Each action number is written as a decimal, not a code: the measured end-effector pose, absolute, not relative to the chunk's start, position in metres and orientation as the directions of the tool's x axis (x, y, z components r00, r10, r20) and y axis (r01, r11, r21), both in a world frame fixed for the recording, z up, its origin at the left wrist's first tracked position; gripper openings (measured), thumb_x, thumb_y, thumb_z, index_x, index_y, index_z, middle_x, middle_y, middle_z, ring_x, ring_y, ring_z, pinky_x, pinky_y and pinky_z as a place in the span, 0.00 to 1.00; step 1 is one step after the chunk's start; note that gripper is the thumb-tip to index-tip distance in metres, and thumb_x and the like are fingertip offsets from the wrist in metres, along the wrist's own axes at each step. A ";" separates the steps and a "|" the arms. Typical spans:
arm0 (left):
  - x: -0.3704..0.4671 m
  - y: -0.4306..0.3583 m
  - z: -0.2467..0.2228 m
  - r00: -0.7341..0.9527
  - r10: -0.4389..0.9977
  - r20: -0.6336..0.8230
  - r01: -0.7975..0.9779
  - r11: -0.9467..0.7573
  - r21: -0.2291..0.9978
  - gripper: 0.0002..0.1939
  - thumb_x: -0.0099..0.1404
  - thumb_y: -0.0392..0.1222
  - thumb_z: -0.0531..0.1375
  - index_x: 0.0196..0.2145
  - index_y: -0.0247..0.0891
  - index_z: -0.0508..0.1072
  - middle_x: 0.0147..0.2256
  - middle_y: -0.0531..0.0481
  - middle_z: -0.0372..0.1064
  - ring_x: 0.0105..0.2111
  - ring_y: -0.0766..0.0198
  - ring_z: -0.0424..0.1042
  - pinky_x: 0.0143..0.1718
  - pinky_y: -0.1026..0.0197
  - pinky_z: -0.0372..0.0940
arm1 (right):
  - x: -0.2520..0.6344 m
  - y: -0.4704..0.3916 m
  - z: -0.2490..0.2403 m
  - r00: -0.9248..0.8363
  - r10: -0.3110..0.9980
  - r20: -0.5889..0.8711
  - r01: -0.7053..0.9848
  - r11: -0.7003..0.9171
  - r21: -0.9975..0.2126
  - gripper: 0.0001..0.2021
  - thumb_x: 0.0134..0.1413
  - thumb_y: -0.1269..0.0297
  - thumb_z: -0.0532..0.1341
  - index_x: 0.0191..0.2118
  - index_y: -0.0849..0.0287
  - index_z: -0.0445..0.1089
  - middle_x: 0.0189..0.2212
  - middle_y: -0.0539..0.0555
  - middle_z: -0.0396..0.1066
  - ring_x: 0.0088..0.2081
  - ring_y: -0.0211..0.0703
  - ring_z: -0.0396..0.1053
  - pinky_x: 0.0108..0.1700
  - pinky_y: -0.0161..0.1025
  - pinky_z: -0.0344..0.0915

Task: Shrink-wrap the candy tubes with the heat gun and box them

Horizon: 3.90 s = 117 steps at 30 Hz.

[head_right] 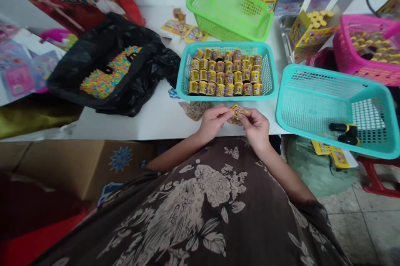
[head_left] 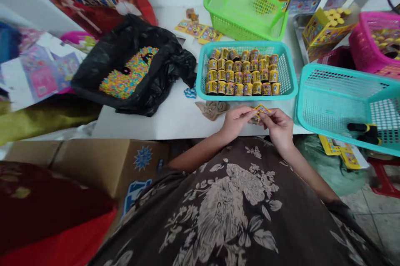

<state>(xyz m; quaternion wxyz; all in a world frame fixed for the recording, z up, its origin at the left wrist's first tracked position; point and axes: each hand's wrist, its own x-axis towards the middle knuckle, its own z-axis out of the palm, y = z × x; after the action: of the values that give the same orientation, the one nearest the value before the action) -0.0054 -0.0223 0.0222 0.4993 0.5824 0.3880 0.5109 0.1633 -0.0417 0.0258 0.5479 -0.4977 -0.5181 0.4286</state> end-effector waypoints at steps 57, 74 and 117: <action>-0.019 -0.014 0.009 0.330 0.864 0.380 0.105 -0.433 0.895 0.24 0.63 0.65 0.73 0.34 0.40 0.84 0.29 0.49 0.78 0.29 0.65 0.72 0.34 0.61 0.68 | 0.185 -0.034 0.037 -0.040 0.991 0.126 0.087 0.129 -0.988 0.20 0.45 0.48 0.79 0.38 0.53 0.78 0.32 0.48 0.79 0.31 0.40 0.73 0.33 0.39 0.70; -0.005 -0.019 0.004 0.365 0.931 0.004 -0.197 0.073 0.978 0.27 0.54 0.62 0.78 0.39 0.38 0.79 0.35 0.51 0.77 0.34 0.64 0.75 0.39 0.58 0.71 | 0.177 -0.036 0.025 0.008 0.961 0.276 0.208 0.268 -0.941 0.17 0.57 0.45 0.74 0.43 0.52 0.79 0.35 0.51 0.79 0.34 0.44 0.75 0.35 0.42 0.72; 0.012 -0.035 0.021 0.437 0.884 -0.166 -0.505 0.394 0.768 0.25 0.55 0.54 0.79 0.41 0.41 0.74 0.34 0.56 0.74 0.32 0.65 0.74 0.36 0.58 0.73 | 0.179 -0.049 0.012 0.032 0.931 0.365 0.018 0.364 -0.931 0.12 0.61 0.47 0.73 0.39 0.49 0.82 0.34 0.49 0.80 0.35 0.43 0.77 0.39 0.43 0.76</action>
<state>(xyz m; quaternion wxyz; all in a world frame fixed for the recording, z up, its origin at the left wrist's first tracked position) 0.0124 -0.0354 0.0209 0.7825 0.3257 0.2907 0.4439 0.1788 -0.0490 0.0115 0.5897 -0.4101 -0.5782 0.3870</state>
